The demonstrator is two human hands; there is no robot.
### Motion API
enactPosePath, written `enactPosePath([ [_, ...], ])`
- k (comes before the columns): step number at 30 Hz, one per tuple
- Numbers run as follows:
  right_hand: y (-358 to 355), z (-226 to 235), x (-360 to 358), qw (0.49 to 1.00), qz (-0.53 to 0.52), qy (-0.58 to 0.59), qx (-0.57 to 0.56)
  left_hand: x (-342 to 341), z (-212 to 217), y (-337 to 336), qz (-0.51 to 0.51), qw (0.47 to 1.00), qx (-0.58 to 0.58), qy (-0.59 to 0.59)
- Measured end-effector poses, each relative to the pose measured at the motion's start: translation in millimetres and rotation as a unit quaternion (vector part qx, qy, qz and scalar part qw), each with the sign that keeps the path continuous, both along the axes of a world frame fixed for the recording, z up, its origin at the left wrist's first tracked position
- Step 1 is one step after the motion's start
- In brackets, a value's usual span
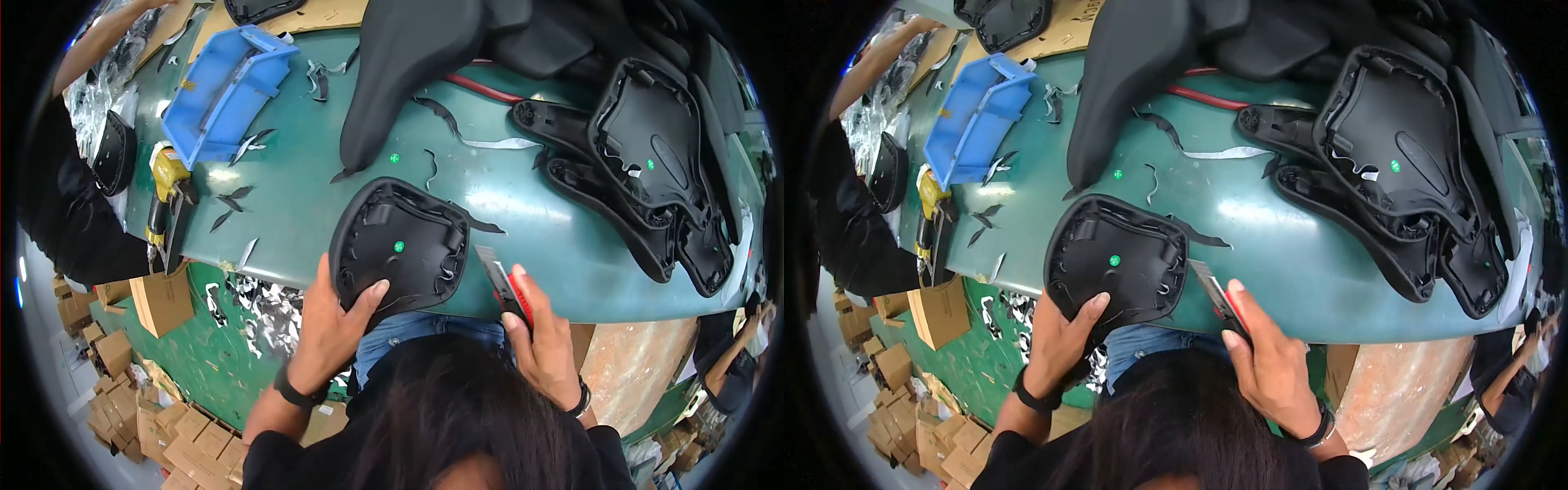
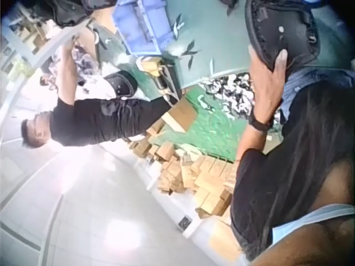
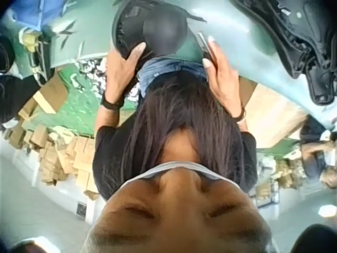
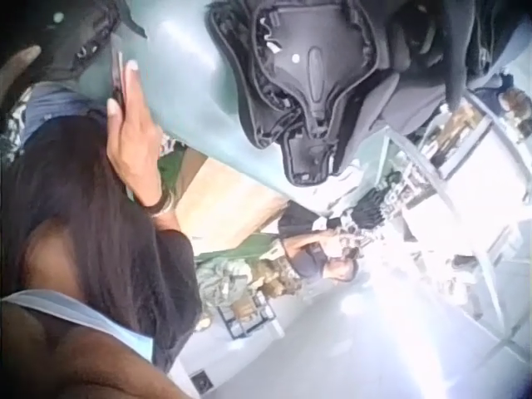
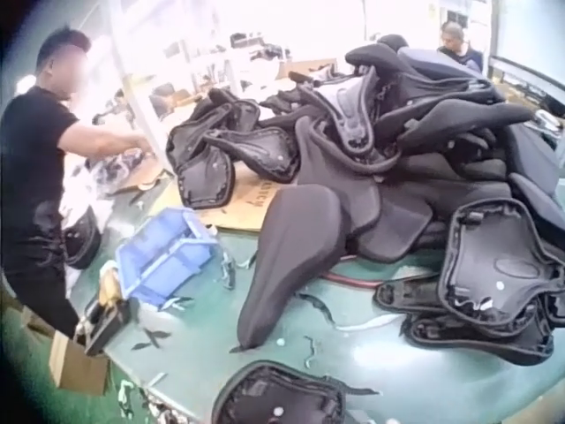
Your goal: The person trims excess fabric from a bicycle saddle using a utility knife.
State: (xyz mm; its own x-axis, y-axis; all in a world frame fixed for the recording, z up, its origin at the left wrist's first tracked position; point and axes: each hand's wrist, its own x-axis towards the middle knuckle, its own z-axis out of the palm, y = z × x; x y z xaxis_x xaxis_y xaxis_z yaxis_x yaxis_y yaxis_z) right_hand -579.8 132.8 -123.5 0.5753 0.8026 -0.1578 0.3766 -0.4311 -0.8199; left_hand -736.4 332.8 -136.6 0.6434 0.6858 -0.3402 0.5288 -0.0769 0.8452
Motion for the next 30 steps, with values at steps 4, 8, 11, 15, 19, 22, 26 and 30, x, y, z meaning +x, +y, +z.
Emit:
enactPosePath([
  [4,8.4,-3.0,-3.5,1.0,-0.003,0.025,-0.015,0.1,0.5,-14.3,0.047,0.998,-0.035,0.011],
  [8,15.3,-8.3,-12.0,0.999,0.024,-0.018,-0.032,-1.4,-8.8,-27.6,0.101,0.992,-0.073,-0.024],
  [11,14.0,-4.0,-23.1,0.994,0.038,-0.037,-0.091,1.2,-9.5,-43.8,0.149,0.984,-0.092,-0.043],
  [15,9.4,4.3,-27.6,0.986,0.071,-0.065,-0.137,3.4,-3.9,-57.1,0.164,0.986,-0.041,0.0],
  [19,-3.8,17.4,-24.7,0.979,0.113,-0.018,-0.166,-8.2,-19.2,-63.5,0.115,0.99,0.084,-0.01],
  [22,-10.3,15.0,-12.2,0.988,0.088,0.017,-0.122,-8.0,-18.2,-63.3,0.076,0.986,0.145,-0.019],
  [26,37.3,0.3,-9.5,0.975,-0.173,0.124,0.067,-2.4,-10.4,-62.3,0.062,0.989,0.132,-0.006],
  [30,77.5,-13.9,1.2,0.993,-0.101,0.046,0.037,0.0,-22.0,-59.0,0.085,0.992,0.08,-0.053],
])
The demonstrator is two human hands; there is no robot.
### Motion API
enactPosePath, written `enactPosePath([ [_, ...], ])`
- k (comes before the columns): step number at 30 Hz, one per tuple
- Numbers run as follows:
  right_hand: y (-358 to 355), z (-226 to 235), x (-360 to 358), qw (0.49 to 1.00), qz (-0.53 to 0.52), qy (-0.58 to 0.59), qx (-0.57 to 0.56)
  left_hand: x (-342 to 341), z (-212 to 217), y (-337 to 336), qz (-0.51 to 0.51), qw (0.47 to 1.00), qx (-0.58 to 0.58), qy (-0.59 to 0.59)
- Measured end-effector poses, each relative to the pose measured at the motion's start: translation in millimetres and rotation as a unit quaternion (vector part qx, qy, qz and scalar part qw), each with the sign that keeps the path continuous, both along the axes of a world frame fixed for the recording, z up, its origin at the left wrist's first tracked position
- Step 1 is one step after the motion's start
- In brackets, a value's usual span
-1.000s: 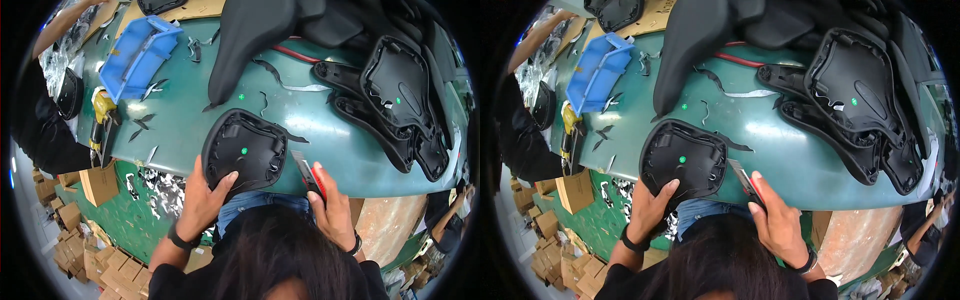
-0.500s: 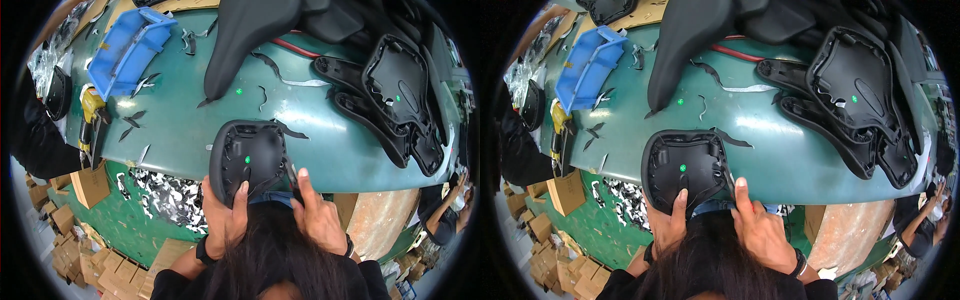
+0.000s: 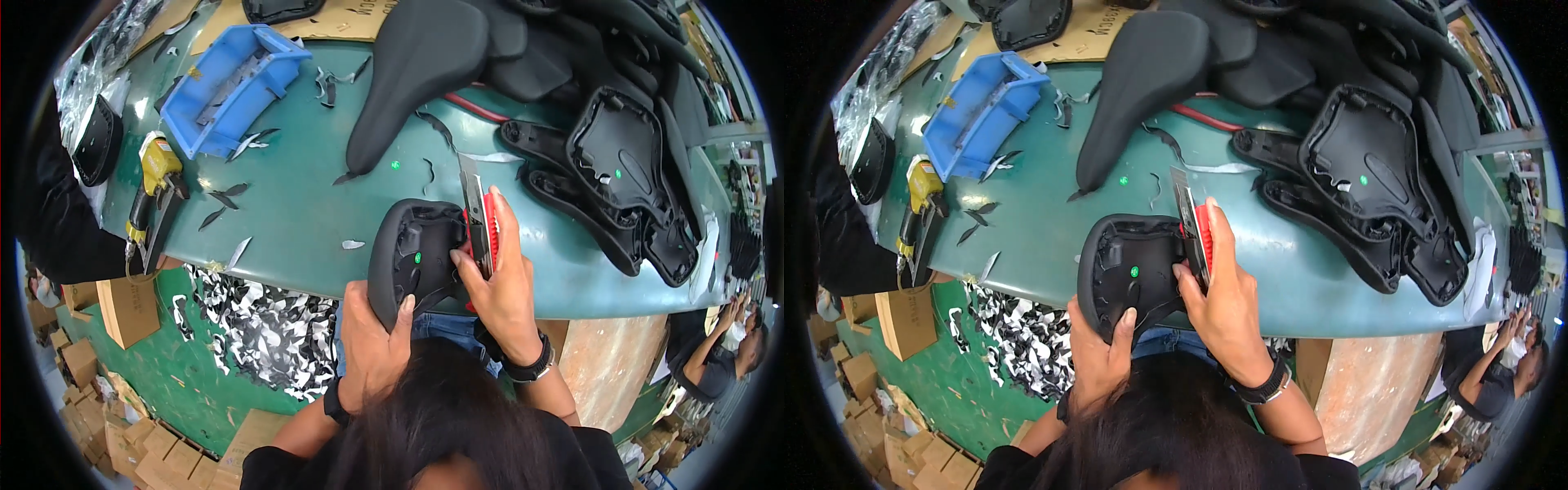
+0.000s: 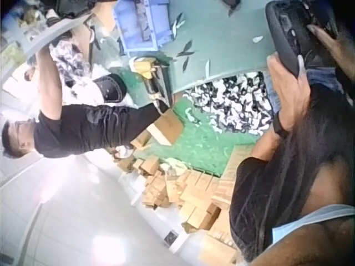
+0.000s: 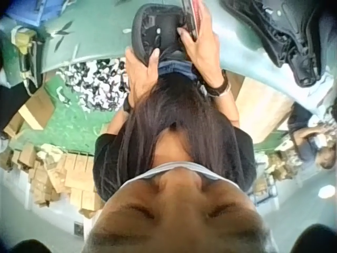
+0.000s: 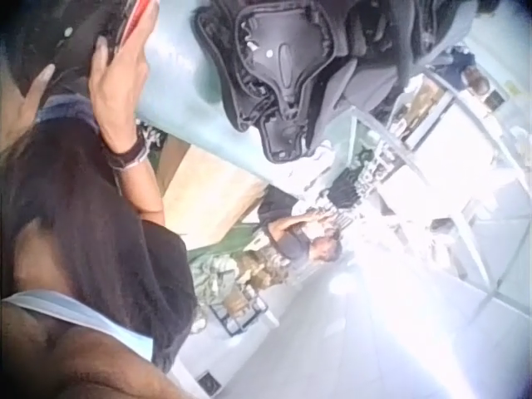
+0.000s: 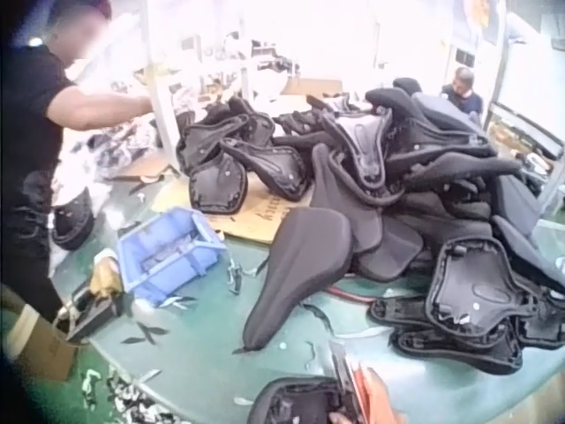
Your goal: The person trims excess fabric from a bicycle saddle using a utility knife.
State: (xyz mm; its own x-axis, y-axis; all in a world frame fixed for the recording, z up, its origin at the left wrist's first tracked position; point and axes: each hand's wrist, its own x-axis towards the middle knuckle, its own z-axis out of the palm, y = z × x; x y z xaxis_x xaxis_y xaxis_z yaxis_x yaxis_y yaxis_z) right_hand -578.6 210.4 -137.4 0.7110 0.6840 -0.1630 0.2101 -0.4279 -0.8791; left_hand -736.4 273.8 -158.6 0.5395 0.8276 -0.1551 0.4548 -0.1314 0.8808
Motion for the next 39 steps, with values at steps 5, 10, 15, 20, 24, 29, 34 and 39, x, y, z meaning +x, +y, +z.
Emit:
enactPosePath([
  [5,20.9,0.2,35.4,0.998,0.032,0.003,0.057,14.6,10.7,-1.4,0.1,0.975,-0.155,-0.122],
  [10,44.2,17.4,64.0,0.981,0.011,0.171,0.093,21.7,21.0,32.3,-0.347,0.742,-0.56,0.122],
  [15,44.4,22.1,66.7,0.995,0.09,0.014,0.036,77.8,48.9,66.3,-0.189,0.962,0.166,-0.104],
  [20,39.0,19.1,76.7,0.988,0.121,-0.098,-0.009,117.1,5.4,77.4,-0.201,0.977,0.067,-0.014],
  [24,8.2,36.5,86.7,0.991,0.133,0.012,-0.007,118.5,6.8,76.8,-0.193,0.98,0.042,-0.001],
  [29,-26.3,62.4,72.3,0.938,0.193,-0.274,-0.087,113.2,3.2,72.4,-0.179,0.98,0.072,-0.055],
  [34,-10.3,80.7,54.7,0.852,0.287,-0.334,-0.283,115.0,-4.3,73.2,-0.169,0.979,0.086,-0.076],
  [39,-23.5,68.7,30.7,0.836,0.249,-0.343,-0.348,112.5,-14.4,90.1,0.023,0.819,-0.387,-0.422],
])
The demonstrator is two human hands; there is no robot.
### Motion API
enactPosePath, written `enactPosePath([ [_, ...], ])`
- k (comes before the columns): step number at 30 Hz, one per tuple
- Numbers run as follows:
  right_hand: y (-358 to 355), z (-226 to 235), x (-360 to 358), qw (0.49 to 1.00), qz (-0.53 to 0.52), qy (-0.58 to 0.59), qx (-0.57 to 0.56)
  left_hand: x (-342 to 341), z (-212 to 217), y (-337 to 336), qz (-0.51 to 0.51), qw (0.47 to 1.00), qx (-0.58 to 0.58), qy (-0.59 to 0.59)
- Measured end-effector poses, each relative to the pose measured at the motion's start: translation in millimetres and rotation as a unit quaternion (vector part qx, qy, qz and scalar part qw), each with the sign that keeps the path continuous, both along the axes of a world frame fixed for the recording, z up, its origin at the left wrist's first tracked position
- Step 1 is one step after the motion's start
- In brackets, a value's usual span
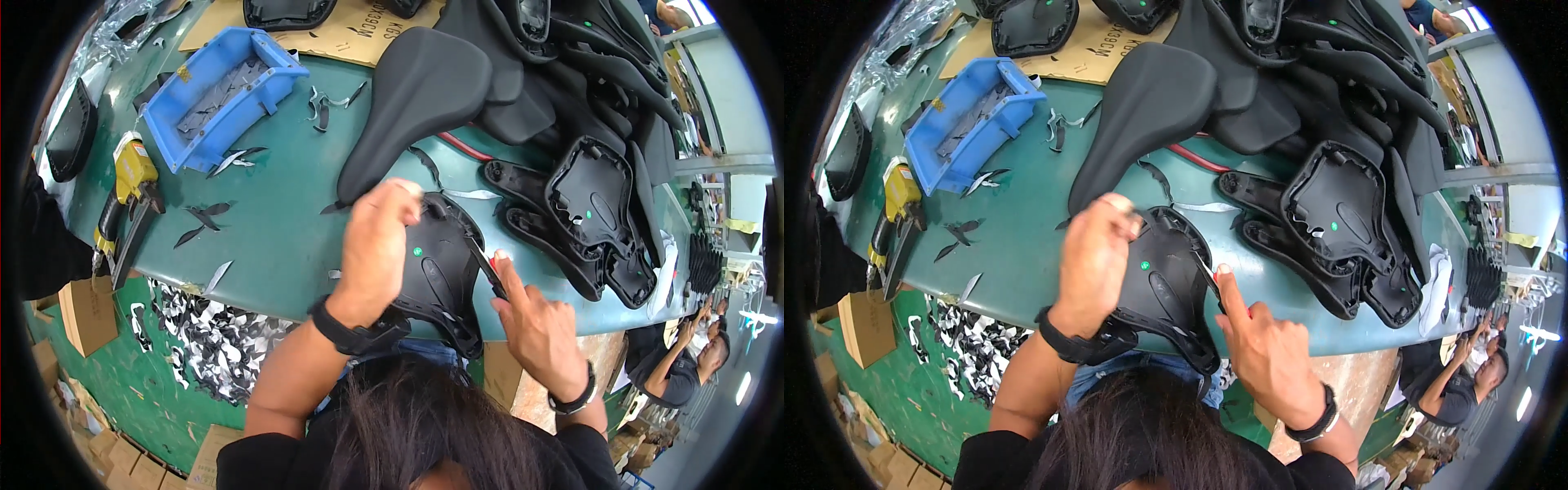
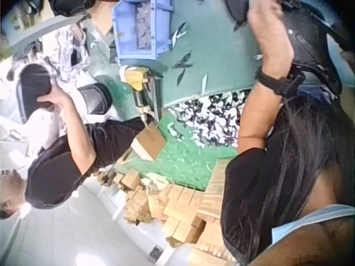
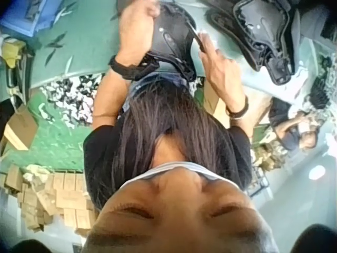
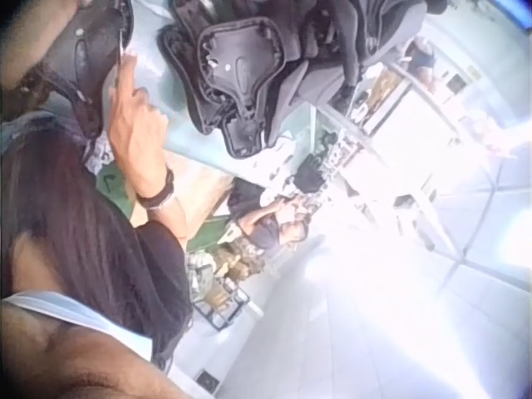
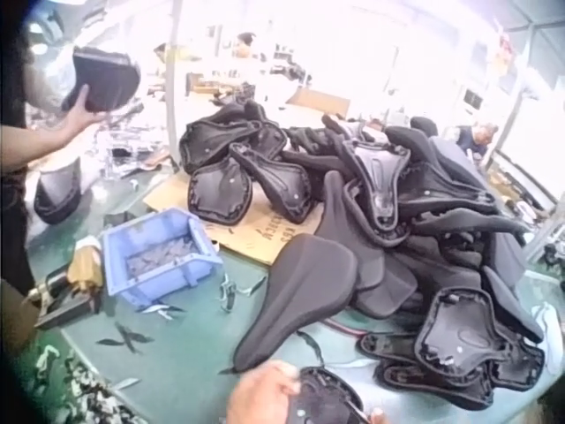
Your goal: The person trims excess fabric from a bicycle saddle using a utility knife.
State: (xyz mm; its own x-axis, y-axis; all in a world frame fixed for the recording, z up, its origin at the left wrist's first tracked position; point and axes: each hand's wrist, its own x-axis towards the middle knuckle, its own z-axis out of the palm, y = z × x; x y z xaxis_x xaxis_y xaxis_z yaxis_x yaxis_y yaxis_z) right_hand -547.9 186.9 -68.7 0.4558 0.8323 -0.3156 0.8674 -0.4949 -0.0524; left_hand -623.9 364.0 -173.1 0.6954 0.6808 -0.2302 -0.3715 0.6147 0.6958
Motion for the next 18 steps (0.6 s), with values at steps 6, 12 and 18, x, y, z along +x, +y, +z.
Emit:
enactPosePath([
  [6,-2.2,-33.9,2.4,0.92,-0.227,0.198,0.25,-34.0,21.3,15.9,0.16,0.967,0.147,0.131],
  [12,29.2,-37.5,4.0,0.875,-0.193,0.309,0.319,-96.4,2.3,-26.9,0.024,0.952,0.136,0.274],
  [18,62.4,-22.7,-2.5,0.705,-0.217,0.443,0.509,-25.5,65.6,25.8,-0.098,0.92,0.339,0.173],
])
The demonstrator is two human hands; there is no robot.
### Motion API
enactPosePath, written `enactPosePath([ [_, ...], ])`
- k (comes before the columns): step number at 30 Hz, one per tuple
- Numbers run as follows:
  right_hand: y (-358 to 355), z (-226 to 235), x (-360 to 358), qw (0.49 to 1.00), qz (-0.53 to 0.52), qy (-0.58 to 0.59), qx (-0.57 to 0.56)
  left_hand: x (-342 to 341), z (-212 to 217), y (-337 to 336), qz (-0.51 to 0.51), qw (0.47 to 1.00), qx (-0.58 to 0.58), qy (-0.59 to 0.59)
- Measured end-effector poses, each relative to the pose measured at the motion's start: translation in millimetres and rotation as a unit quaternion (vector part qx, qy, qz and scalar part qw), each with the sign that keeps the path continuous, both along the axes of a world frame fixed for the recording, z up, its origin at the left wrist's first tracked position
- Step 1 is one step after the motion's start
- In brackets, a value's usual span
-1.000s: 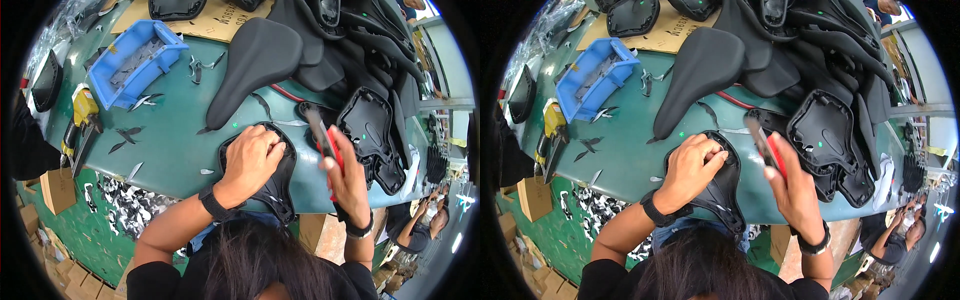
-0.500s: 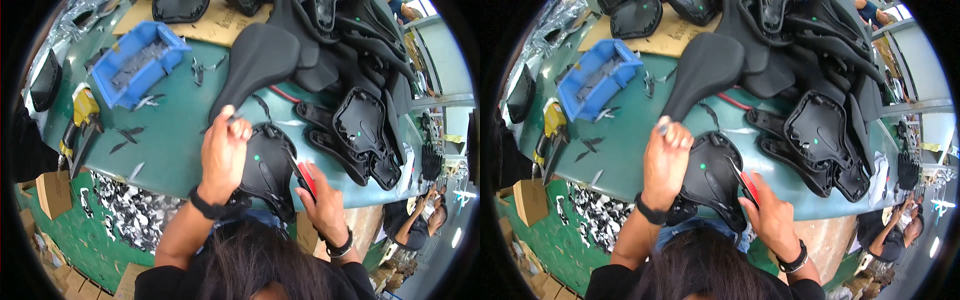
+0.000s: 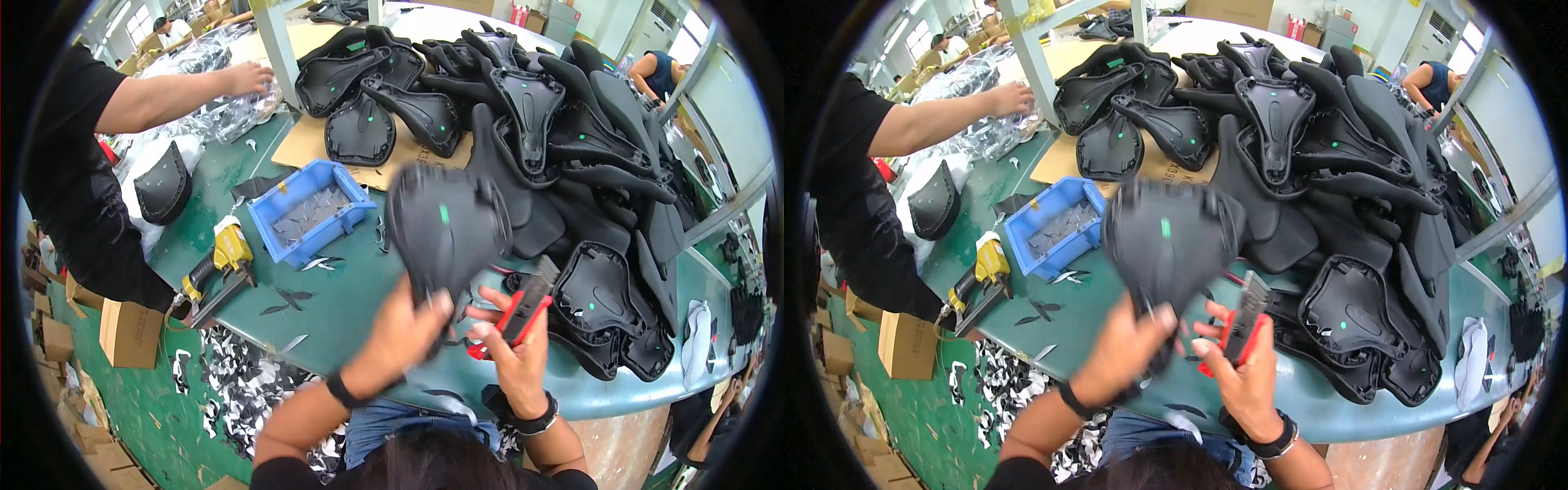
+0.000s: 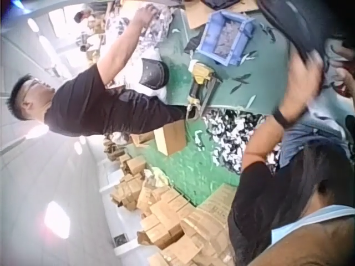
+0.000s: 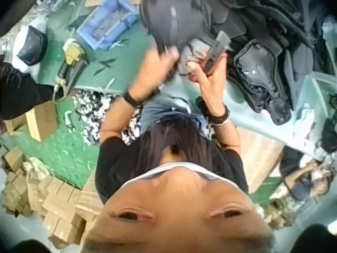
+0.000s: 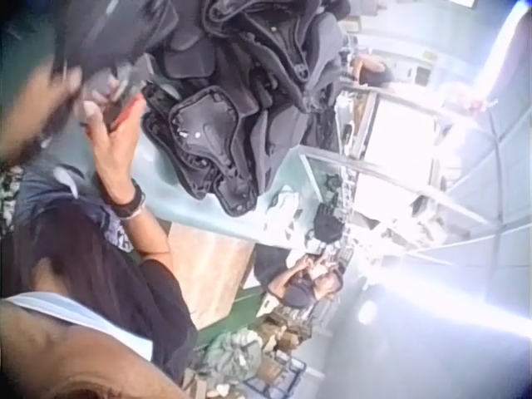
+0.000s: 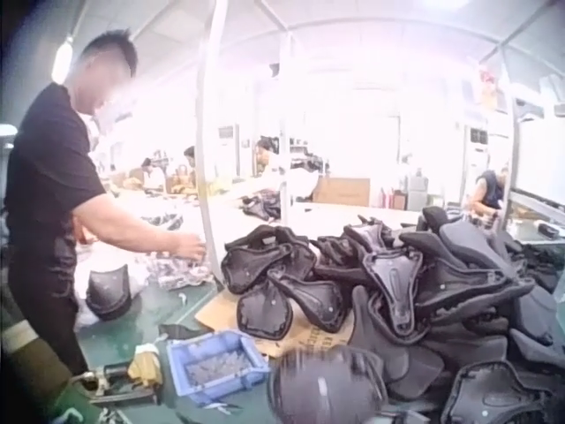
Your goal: The person trims excess fabric from a bicycle saddle using a utility knife.
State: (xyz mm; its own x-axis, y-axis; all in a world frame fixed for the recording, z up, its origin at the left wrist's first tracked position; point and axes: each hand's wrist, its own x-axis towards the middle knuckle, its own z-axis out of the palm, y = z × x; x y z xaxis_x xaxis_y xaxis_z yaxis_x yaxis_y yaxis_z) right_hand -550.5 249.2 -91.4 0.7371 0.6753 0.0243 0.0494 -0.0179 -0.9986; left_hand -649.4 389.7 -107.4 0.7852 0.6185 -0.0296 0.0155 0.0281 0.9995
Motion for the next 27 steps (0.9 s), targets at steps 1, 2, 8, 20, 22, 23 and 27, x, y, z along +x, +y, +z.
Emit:
enactPosePath([
  [1,1.9,3.1,3.1,0.996,-0.008,0.066,0.054,14.2,14.1,40.9,-0.032,0.988,-0.151,-0.001],
  [2,-4.5,-1.2,11.4,0.999,-0.015,0.038,0.01,30.9,35.2,83.1,-0.082,0.983,-0.163,0.03],
  [8,-33.5,-27.9,11.0,0.99,-0.032,0.116,-0.071,91.0,-14.6,109.9,-0.123,0.96,0.19,0.167],
  [20,-81.6,-36.6,1.4,0.984,0.02,0.136,-0.113,-7.6,-29.3,-55.7,-0.026,0.895,-0.44,-0.068],
  [22,-95.8,-37.6,7.3,0.977,0.016,0.049,-0.208,-21.0,-36.7,-73.9,-0.082,0.871,-0.479,0.069],
  [23,-105.3,-42.0,11.0,0.963,0.029,-0.043,-0.265,-27.1,-38.0,-79.0,-0.13,0.844,-0.5,0.145],
  [27,-126.1,-32.5,4.4,0.937,0.136,-0.086,-0.311,-52.3,-21.0,-88.3,-0.25,0.96,0.057,0.117],
])
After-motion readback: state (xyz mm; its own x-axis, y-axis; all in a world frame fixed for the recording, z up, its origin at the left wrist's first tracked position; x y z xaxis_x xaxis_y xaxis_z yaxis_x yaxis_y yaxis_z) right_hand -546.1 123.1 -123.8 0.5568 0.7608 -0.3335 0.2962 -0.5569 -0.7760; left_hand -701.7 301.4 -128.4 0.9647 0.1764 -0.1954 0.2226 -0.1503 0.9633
